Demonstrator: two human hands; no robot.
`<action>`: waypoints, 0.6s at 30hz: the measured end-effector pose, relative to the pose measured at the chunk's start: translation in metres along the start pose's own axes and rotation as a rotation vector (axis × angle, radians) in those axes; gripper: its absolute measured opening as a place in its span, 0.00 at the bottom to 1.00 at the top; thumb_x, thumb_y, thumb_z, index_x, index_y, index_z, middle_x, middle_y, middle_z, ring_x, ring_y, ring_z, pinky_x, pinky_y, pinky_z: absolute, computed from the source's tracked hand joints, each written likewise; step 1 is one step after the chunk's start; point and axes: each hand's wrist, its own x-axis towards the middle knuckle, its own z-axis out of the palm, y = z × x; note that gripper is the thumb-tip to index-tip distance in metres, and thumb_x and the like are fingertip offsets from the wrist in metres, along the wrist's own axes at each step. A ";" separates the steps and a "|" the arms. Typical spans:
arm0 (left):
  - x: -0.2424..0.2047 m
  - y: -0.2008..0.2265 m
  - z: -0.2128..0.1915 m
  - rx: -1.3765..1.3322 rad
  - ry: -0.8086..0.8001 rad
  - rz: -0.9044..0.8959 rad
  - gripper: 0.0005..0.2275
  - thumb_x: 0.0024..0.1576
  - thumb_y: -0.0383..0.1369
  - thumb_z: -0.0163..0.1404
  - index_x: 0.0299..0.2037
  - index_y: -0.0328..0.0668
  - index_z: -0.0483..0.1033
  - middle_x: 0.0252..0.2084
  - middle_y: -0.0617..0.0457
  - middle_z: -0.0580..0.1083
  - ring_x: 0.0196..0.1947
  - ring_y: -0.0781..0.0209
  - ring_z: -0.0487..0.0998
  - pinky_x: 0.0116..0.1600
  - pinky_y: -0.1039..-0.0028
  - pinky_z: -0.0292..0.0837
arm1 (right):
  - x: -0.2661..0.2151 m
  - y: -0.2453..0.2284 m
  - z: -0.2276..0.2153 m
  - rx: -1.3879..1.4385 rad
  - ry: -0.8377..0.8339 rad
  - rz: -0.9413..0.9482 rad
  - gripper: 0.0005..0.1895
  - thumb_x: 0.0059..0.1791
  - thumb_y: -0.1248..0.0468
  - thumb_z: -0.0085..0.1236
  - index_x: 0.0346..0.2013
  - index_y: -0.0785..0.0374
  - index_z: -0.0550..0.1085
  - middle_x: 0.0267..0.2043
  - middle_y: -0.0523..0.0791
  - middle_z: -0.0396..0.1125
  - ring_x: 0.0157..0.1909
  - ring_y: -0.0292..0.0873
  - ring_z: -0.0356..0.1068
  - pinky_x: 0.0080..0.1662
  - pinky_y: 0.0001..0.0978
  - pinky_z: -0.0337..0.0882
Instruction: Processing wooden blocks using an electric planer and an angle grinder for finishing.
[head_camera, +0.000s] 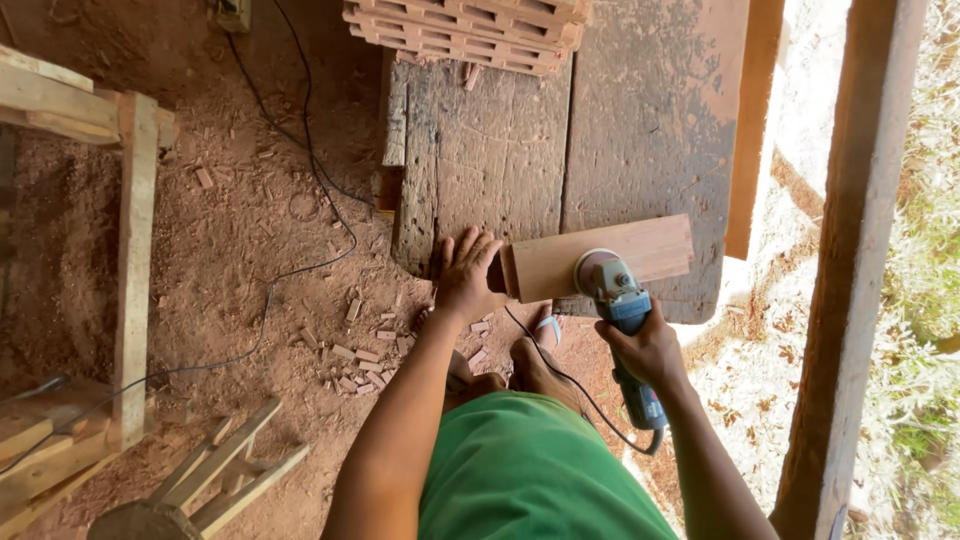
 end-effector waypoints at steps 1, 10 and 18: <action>0.001 -0.003 0.005 -0.003 -0.001 -0.005 0.43 0.34 0.44 0.66 0.66 0.56 0.66 0.71 0.55 0.65 0.77 0.53 0.54 0.77 0.47 0.37 | -0.001 0.000 0.004 -0.005 -0.003 0.001 0.42 0.38 0.43 0.70 0.58 0.58 0.64 0.52 0.65 0.70 0.60 0.69 0.67 0.61 0.63 0.66; -0.002 0.003 -0.004 -0.031 0.045 -0.013 0.40 0.35 0.43 0.62 0.64 0.56 0.68 0.70 0.55 0.67 0.76 0.55 0.56 0.77 0.50 0.38 | -0.013 -0.014 0.036 -0.129 -0.056 -0.114 0.42 0.36 0.38 0.68 0.56 0.53 0.64 0.45 0.63 0.72 0.55 0.69 0.70 0.57 0.64 0.68; -0.001 0.000 -0.001 -0.020 0.043 -0.005 0.40 0.35 0.45 0.62 0.65 0.56 0.68 0.70 0.57 0.67 0.76 0.56 0.55 0.77 0.51 0.39 | -0.010 -0.015 0.056 -0.128 -0.088 -0.197 0.43 0.36 0.42 0.69 0.61 0.46 0.62 0.41 0.63 0.73 0.51 0.68 0.72 0.55 0.63 0.69</action>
